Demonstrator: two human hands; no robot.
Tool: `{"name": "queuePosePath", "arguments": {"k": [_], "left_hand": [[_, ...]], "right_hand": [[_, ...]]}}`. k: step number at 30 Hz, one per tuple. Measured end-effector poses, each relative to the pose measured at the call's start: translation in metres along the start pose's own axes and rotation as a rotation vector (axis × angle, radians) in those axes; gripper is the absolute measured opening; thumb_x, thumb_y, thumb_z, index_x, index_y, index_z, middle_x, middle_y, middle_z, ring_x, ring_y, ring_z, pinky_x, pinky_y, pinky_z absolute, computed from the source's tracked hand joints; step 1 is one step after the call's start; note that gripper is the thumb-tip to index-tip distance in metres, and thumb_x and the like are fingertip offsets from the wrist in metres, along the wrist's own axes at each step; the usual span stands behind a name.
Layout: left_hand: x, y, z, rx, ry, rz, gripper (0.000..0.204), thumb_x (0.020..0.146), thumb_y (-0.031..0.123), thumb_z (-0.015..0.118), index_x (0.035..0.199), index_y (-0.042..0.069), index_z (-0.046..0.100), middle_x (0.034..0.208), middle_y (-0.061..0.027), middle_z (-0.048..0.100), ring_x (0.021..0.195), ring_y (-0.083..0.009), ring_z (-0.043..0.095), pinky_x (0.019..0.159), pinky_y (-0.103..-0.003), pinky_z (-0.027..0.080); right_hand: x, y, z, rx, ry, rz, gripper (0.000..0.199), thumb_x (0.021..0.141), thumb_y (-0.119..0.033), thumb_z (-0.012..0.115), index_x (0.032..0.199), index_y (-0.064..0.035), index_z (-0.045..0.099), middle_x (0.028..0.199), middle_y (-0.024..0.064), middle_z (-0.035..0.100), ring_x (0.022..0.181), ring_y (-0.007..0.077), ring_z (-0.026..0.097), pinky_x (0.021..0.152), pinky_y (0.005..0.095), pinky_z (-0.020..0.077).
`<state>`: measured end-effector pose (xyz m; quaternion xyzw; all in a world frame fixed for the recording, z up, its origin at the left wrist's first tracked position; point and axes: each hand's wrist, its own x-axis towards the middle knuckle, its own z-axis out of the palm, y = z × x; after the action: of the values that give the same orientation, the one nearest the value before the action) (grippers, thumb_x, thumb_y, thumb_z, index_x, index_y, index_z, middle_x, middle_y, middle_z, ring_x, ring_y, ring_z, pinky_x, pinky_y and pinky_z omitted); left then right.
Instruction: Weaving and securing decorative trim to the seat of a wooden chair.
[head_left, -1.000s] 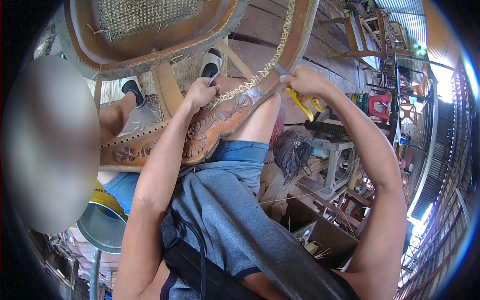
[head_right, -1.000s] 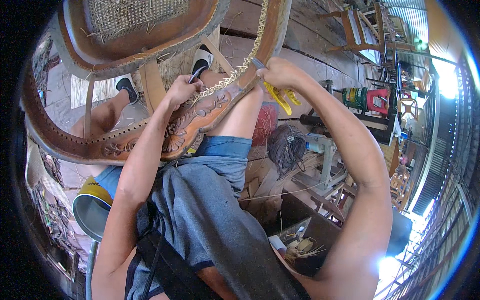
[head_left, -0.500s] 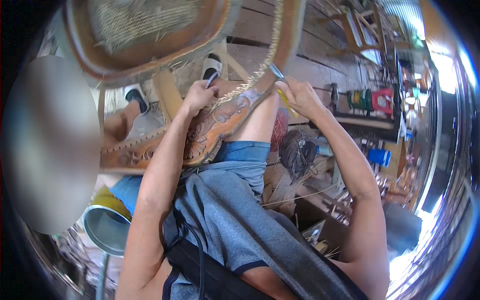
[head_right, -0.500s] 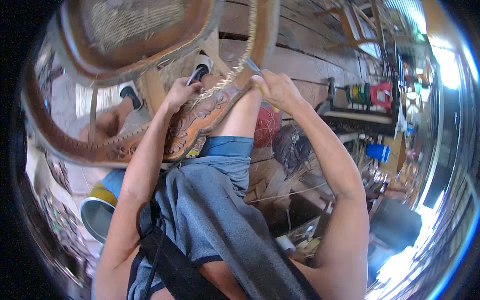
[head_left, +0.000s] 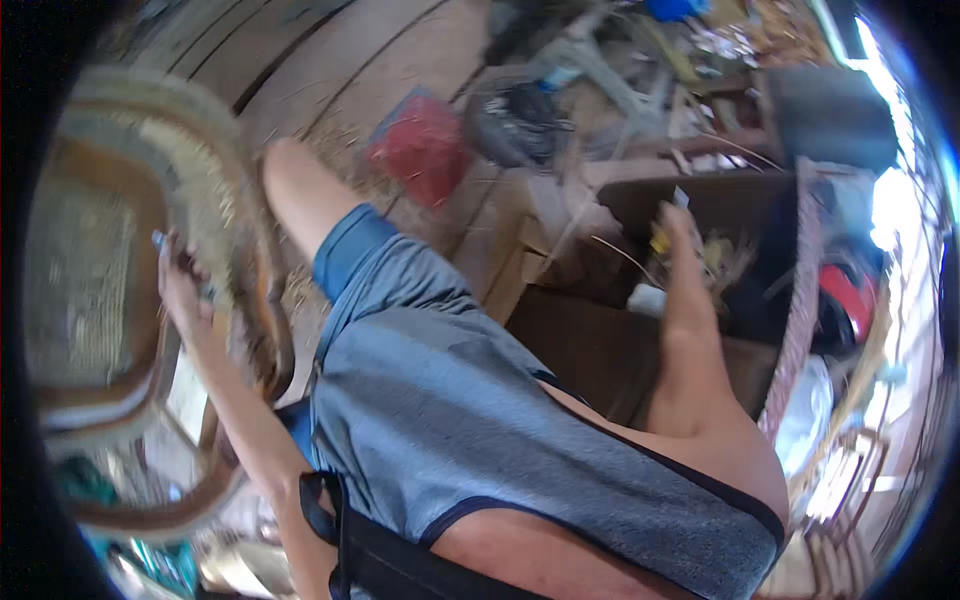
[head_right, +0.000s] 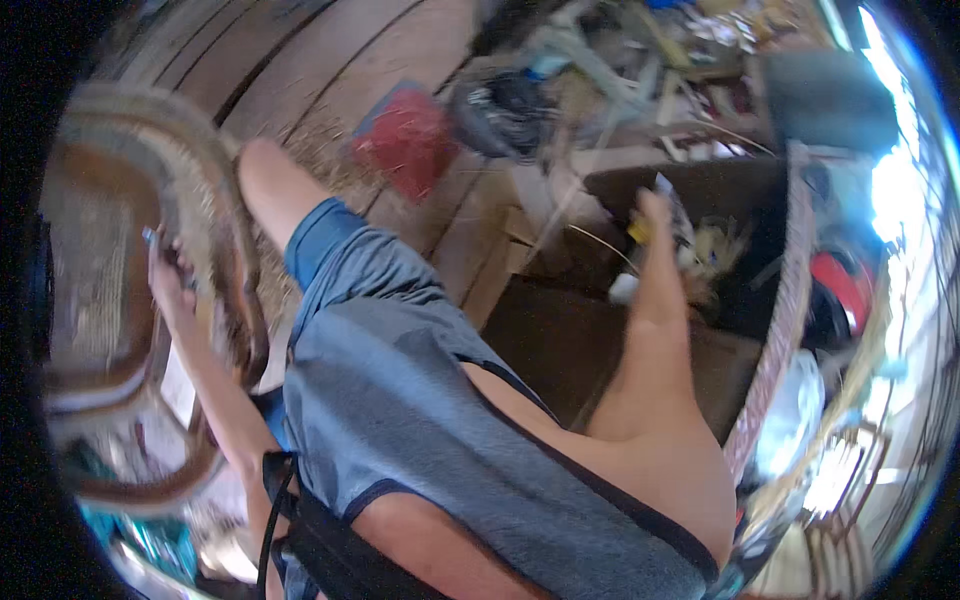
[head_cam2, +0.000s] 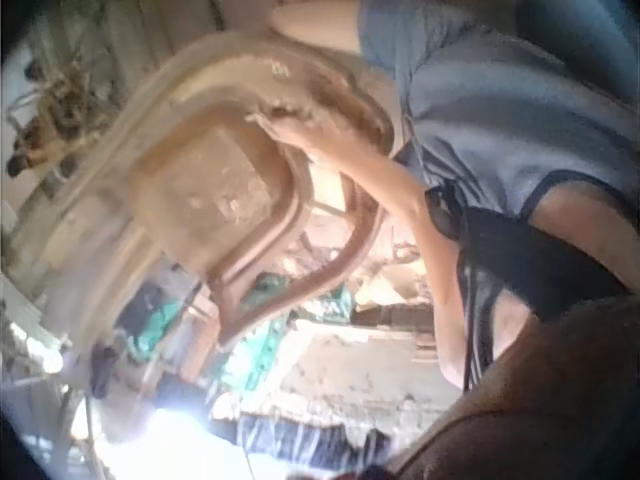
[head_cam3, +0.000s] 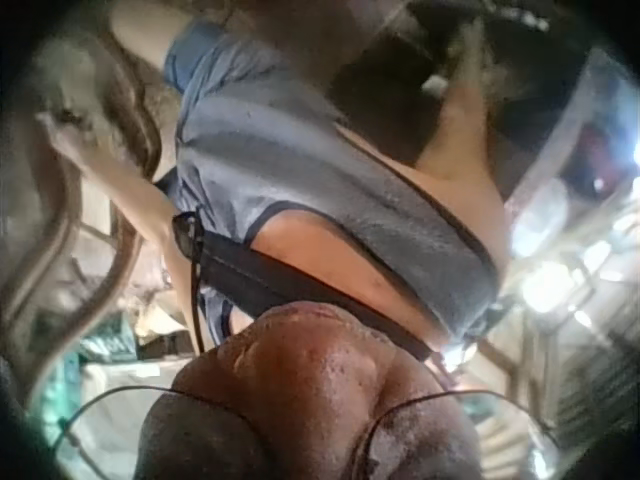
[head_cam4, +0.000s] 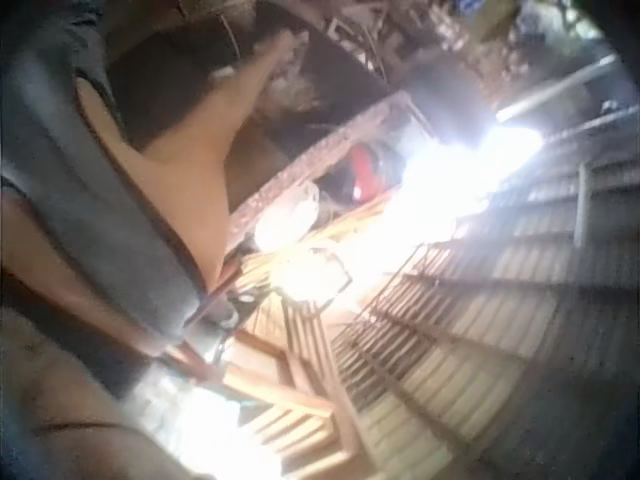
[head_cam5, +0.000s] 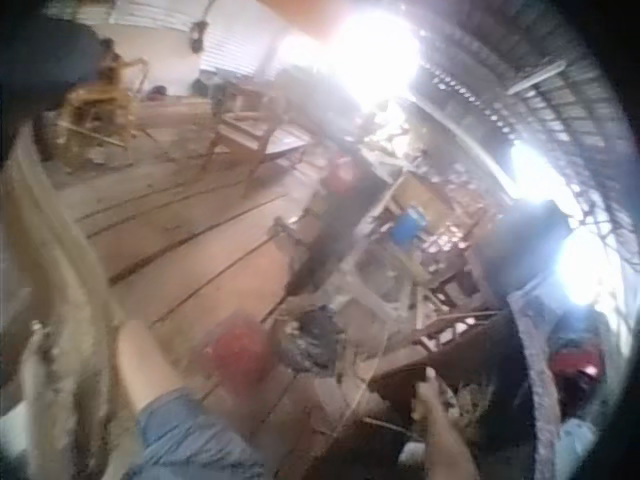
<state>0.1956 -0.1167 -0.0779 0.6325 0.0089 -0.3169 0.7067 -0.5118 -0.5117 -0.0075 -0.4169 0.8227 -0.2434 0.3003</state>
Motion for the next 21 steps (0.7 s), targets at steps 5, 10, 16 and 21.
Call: {"name": "queuePosePath", "arguments": {"k": [5, 10, 16, 21], "left_hand": [[-0.032, 0.022, 0.013, -0.025, -0.011, 0.018, 0.033, 0.099, 0.036, 0.053, 0.092, 0.004, 0.059, 0.073, -0.004, 0.06, 0.059, -0.0097, 0.052, 0.053, -0.025, 0.043], [-0.062, 0.035, -0.044, -0.242, 0.079, 0.004, 0.034, 0.101, 0.035, 0.047, 0.093, 0.004, 0.057, 0.08, -0.0093, 0.066, 0.067, -0.0129, 0.06, 0.058, -0.026, 0.051], [-0.087, 0.04, -0.014, 0.048, 0.211, -0.04, 0.029, 0.1, 0.025, 0.041, 0.105, 0.004, 0.06, 0.098, -0.0077, 0.071, 0.062, -0.0056, 0.051, 0.051, -0.023, 0.042], [-0.092, 0.028, 0.044, 0.064, -0.012, 0.046, 0.023, 0.099, 0.025, 0.05, 0.102, 0.007, 0.063, 0.094, -0.0066, 0.07, 0.07, -0.0107, 0.063, 0.06, -0.022, 0.051]], "right_hand": [[-0.122, 0.051, -0.09, -0.078, -0.266, -0.014, 0.035, 0.085, -0.014, 0.054, 0.118, -0.0025, 0.056, 0.079, 0.0173, 0.061, 0.076, 0.0308, 0.062, 0.065, 0.0423, 0.0514], [-0.142, -0.002, -0.057, -0.145, -0.308, -0.021, 0.035, 0.086, -0.016, 0.054, 0.118, -0.0014, 0.057, 0.084, 0.0201, 0.062, 0.079, 0.0332, 0.061, 0.07, 0.0437, 0.0509], [-0.208, 0.001, -0.059, -0.165, -0.09, 0.022, 0.035, 0.087, -0.018, 0.054, 0.117, -0.0003, 0.057, 0.088, 0.0229, 0.064, 0.082, 0.0356, 0.061, 0.074, 0.045, 0.0504], [-0.028, -0.026, -0.028, -0.877, -0.14, -0.633, 0.038, 0.091, -0.022, 0.049, 0.118, 0.0029, 0.058, 0.106, 0.0285, 0.062, 0.097, 0.0423, 0.06, 0.085, 0.0437, 0.0456]]}}
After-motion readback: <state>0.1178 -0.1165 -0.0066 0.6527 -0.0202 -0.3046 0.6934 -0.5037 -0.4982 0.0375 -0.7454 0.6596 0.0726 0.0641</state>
